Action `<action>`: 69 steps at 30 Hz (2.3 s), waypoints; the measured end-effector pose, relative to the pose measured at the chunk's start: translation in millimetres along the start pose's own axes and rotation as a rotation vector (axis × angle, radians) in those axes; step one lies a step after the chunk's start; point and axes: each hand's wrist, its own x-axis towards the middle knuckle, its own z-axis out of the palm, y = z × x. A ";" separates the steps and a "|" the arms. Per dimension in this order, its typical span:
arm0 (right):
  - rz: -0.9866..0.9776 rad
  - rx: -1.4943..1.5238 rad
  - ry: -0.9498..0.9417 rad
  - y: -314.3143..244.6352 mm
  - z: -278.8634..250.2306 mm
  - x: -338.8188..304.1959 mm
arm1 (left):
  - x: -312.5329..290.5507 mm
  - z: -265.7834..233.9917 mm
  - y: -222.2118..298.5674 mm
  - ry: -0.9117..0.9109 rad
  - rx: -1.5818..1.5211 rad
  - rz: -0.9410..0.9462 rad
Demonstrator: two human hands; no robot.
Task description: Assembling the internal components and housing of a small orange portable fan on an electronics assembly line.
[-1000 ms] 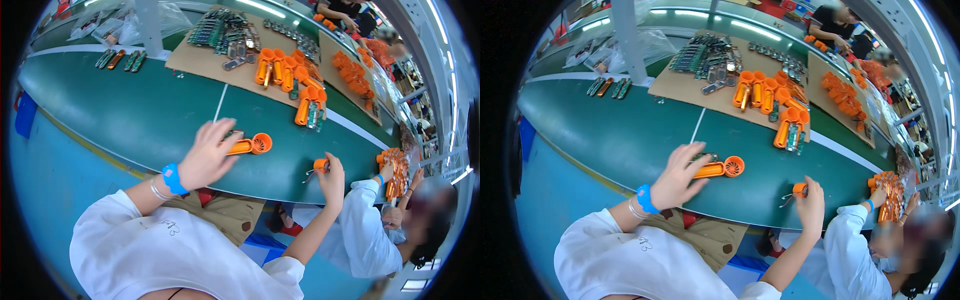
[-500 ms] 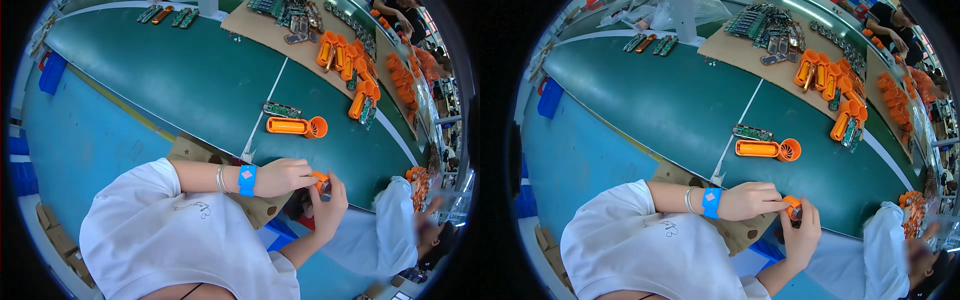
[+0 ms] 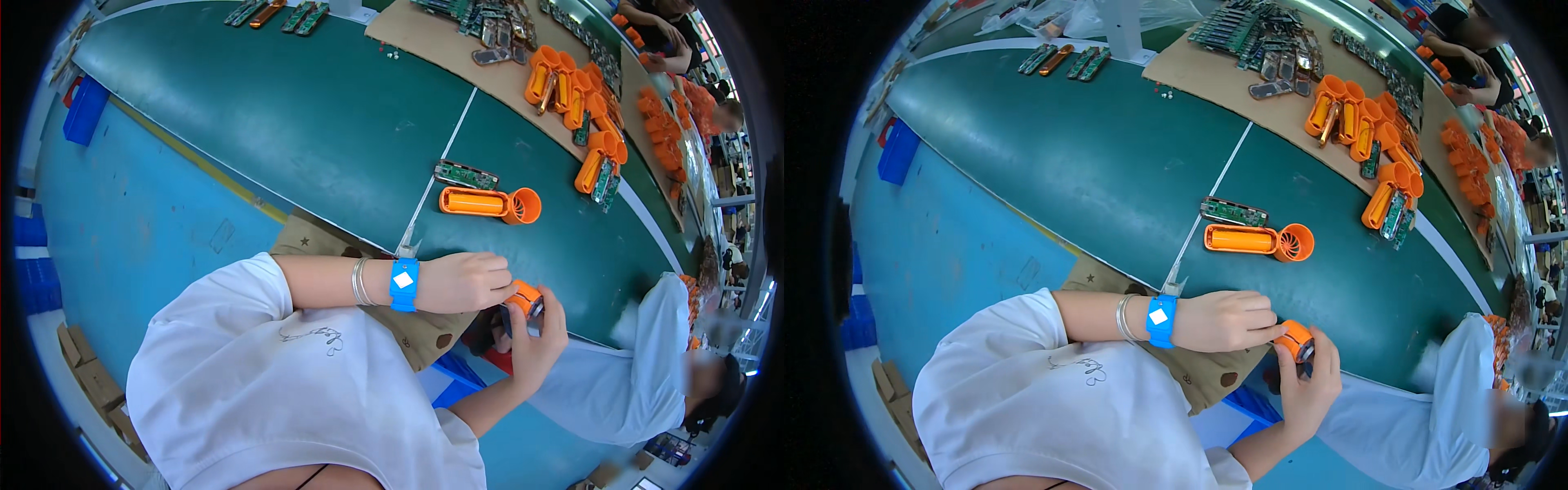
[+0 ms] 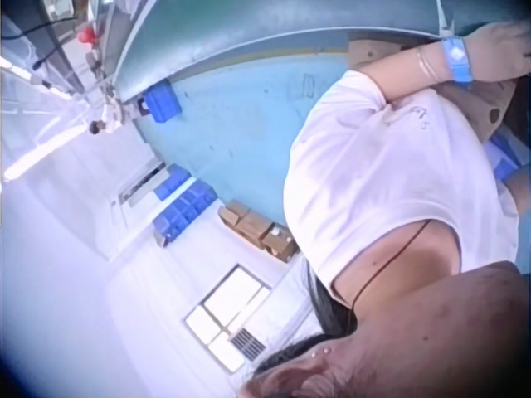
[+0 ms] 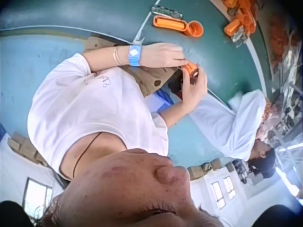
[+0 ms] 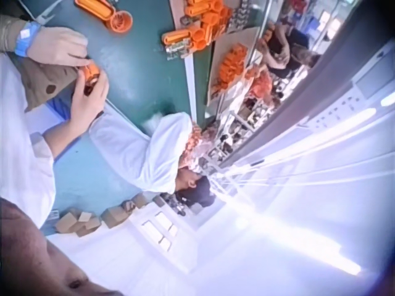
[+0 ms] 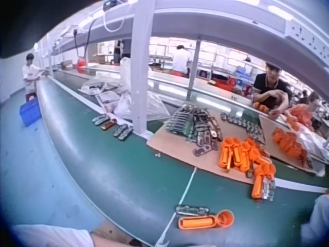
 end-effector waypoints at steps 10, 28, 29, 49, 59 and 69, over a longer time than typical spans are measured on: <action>-0.062 -0.190 -0.079 2.9 6.2 15.4 | -3.6 5.4 -8.2 -0.053 0.091 -0.106; -0.030 0.127 -0.076 9.1 1.9 11.5 | 0.2 6.8 -4.8 -0.065 0.174 -0.196; -0.018 0.136 -0.075 9.5 1.4 11.4 | 0.8 10.1 -2.8 -0.039 0.113 -0.252; -0.033 0.191 -0.030 11.1 3.1 16.2 | 13.6 26.4 -3.4 0.007 -0.062 -0.299; -0.049 0.138 0.030 11.7 8.7 12.9 | 14.1 25.1 -2.5 -0.004 -0.055 -0.295; -0.060 0.148 0.026 9.8 11.1 14.9 | 12.8 26.6 -2.7 -0.003 -0.083 -0.311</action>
